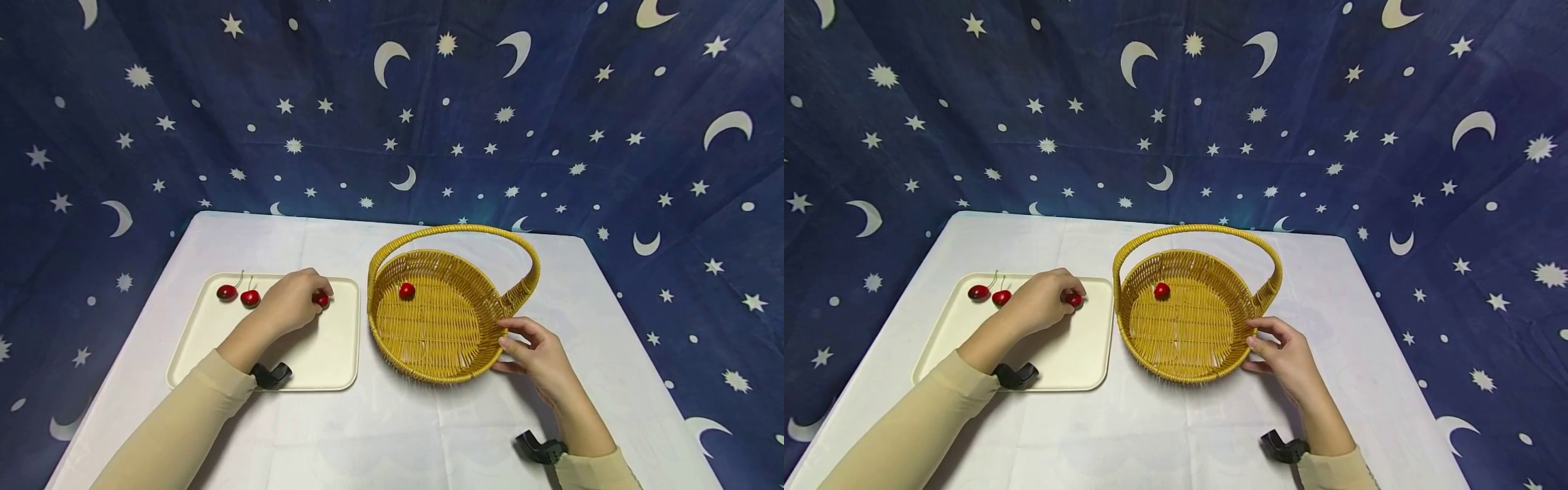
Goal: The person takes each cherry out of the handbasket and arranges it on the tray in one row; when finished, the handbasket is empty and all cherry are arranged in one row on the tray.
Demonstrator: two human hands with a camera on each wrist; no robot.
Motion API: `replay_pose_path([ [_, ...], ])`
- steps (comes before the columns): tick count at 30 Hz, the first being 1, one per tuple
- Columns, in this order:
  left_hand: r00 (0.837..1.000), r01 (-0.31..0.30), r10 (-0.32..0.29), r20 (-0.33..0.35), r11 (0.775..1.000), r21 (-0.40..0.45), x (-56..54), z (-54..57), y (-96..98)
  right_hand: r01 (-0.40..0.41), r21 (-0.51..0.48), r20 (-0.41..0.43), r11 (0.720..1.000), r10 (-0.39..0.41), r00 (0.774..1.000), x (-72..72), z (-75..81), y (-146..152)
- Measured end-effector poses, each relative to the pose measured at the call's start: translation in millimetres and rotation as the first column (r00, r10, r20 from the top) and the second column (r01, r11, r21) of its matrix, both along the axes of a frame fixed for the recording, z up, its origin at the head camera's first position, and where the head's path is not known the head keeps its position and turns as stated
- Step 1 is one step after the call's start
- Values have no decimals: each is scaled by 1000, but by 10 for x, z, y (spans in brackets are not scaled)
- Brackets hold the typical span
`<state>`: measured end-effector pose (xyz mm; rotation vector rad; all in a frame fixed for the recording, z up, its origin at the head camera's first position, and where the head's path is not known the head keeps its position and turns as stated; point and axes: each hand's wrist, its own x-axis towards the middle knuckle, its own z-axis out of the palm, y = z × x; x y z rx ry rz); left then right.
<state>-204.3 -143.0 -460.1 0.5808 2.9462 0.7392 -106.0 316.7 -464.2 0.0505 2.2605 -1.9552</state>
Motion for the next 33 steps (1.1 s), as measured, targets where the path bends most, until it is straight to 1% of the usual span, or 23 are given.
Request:
replay_pose_path([
  [5, 1000, -6, 6, -9, 1000, 23, 3, 46, -27, 5, 11, -4, 1000, -5, 1000, -5, 2, -15],
  [10, 1000, -15, 15, -2, 998, 67, 39, 140, -27, 6, 19, -6, 1000, -6, 1000, -7, 4, -28],
  [13, 1000, 7, -7, 1, 995, 101, 115, 244, 16, 5, 17, -4, 1000, -5, 1000, -11, 6, -32],
  [17, 998, 60, -58, -20, 987, 150, 271, 420, 143, 6, 16, 1, 1000, -6, 1000, -3, 7, -21],
  [22, 991, 129, -119, -57, 966, 223, 486, 648, 310, -4, 4, -2, 1000, 4, 1000, 3, -1, -17],
  [26, 980, 200, -194, -49, 942, 271, 613, 782, 450, -14, -7, -11, 1000, 14, 1000, -1, -1, -13],
  [29, 970, 236, -244, -12, 921, 309, 681, 839, 588, -9, -5, -9, 1000, 9, 1000, 4, -1, -12],
  [33, 960, 238, -276, 53, 898, 371, 733, 868, 799, 3, -1, -5, 1000, -3, 1000, 14, 5, -10],
])
